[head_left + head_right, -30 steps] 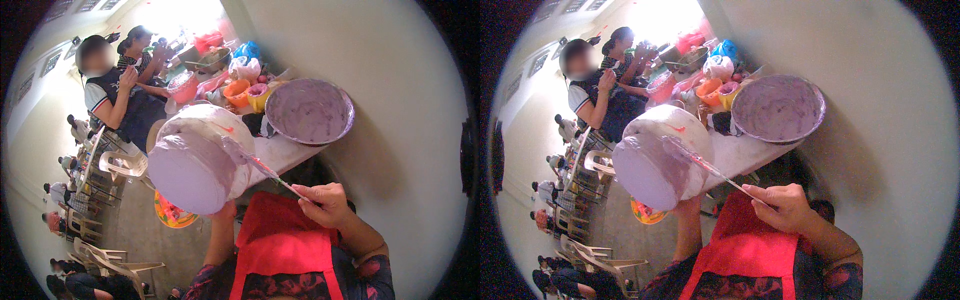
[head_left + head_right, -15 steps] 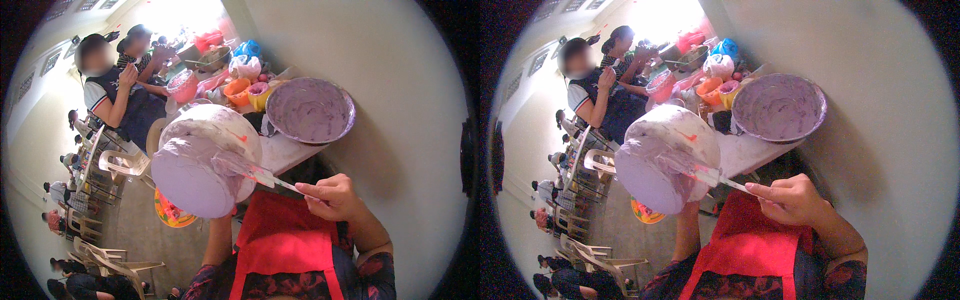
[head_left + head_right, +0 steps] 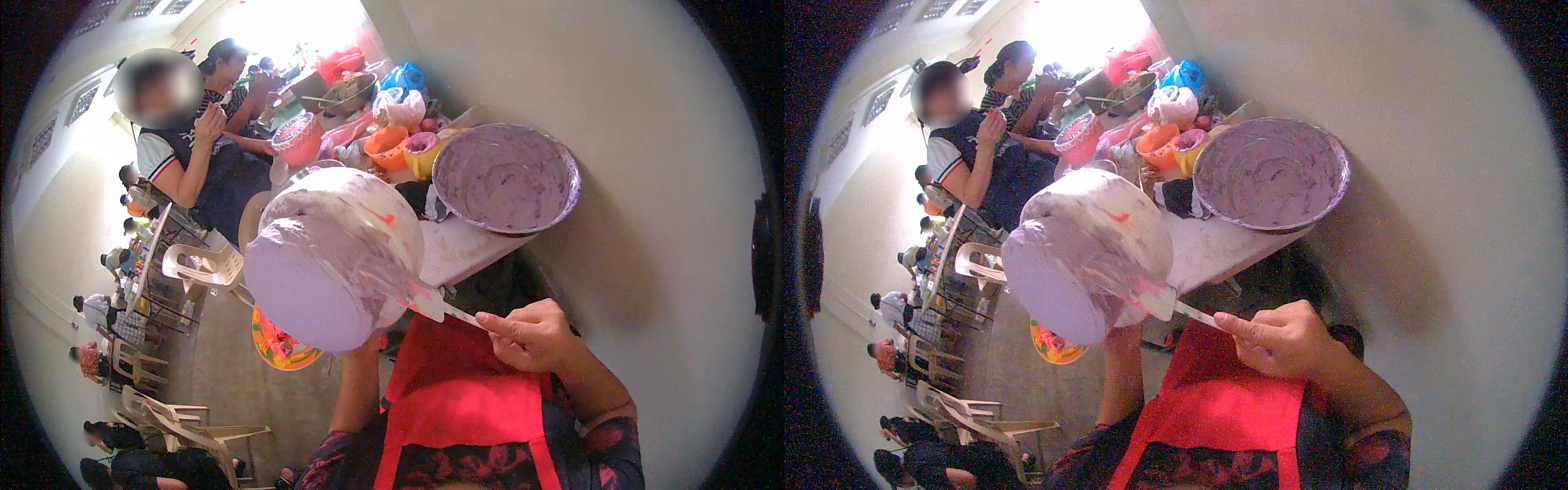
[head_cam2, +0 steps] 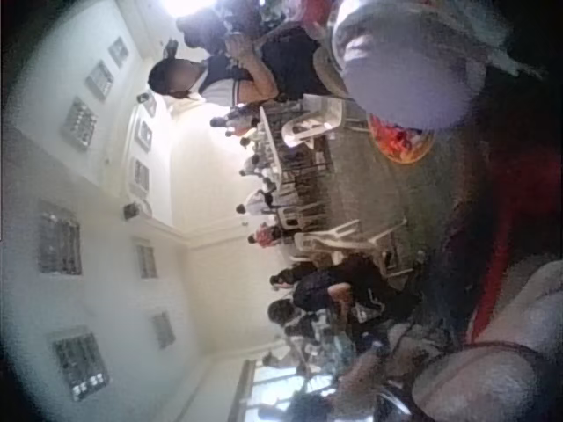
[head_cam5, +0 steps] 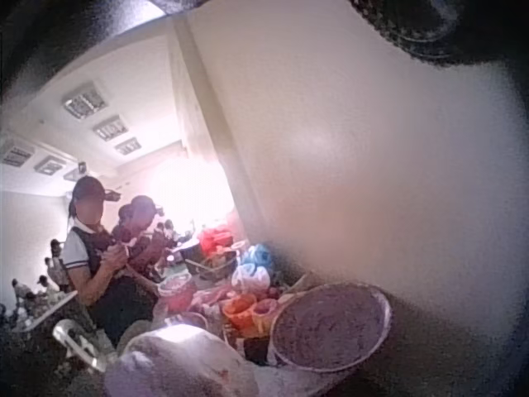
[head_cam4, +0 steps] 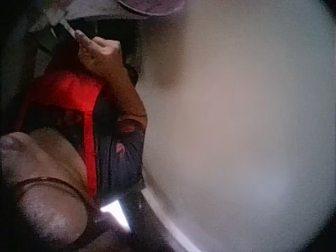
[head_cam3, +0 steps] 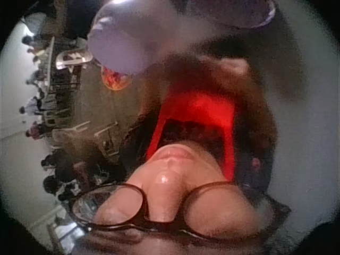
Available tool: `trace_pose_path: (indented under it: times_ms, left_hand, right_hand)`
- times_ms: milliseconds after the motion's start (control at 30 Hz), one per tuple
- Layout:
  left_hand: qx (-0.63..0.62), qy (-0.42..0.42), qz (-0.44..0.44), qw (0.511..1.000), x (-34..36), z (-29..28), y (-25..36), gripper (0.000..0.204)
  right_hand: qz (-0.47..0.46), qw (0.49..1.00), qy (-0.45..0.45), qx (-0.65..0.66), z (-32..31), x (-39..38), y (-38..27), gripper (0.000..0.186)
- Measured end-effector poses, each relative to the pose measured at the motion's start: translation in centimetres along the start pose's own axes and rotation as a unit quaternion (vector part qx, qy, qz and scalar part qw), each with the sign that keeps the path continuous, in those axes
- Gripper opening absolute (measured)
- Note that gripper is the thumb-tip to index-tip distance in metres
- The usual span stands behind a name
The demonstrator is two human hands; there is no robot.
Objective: The person holds a round cake in their left hand and uses a spatula in their right hand to spread purple frosting onto the top surface. They repeatedly scoop frosting from a nearby bowl and smooth it over the cake while standing at a work table.
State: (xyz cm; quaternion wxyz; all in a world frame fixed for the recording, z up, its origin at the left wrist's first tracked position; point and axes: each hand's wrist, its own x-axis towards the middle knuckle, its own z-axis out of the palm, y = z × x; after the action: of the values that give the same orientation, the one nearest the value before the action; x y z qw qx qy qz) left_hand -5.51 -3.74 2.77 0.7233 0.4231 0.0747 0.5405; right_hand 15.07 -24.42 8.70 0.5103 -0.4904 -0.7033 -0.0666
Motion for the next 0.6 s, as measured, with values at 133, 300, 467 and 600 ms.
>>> trace_pose_path:
  times_ms: [133, 300, 467, 600]
  left_hand:
    - [-0.091, -0.008, -0.005, 0.996, 0.1, 0.5, 0.2, 0.073]
    - [-0.179, 0.005, -0.014, 0.984, -0.5, 0.0, -0.2, 0.072]
    - [-0.111, 0.073, -0.083, 0.988, -1.7, 2.7, 1.3, 0.073]
    - [-0.027, 0.061, -0.118, 0.991, -3.3, 4.6, 2.6, 0.073]
  right_hand:
    - [0.016, 1.000, 0.004, 0.015, 0.5, -0.6, -0.2, 0.046]
    - [0.064, 0.997, 0.002, 0.037, 0.3, -2.1, -0.4, 0.043]
    - [0.138, 0.987, 0.023, 0.082, -0.1, -4.1, -0.4, 0.040]
    - [0.229, 0.965, 0.030, 0.127, 0.0, -3.4, -0.7, 0.037]
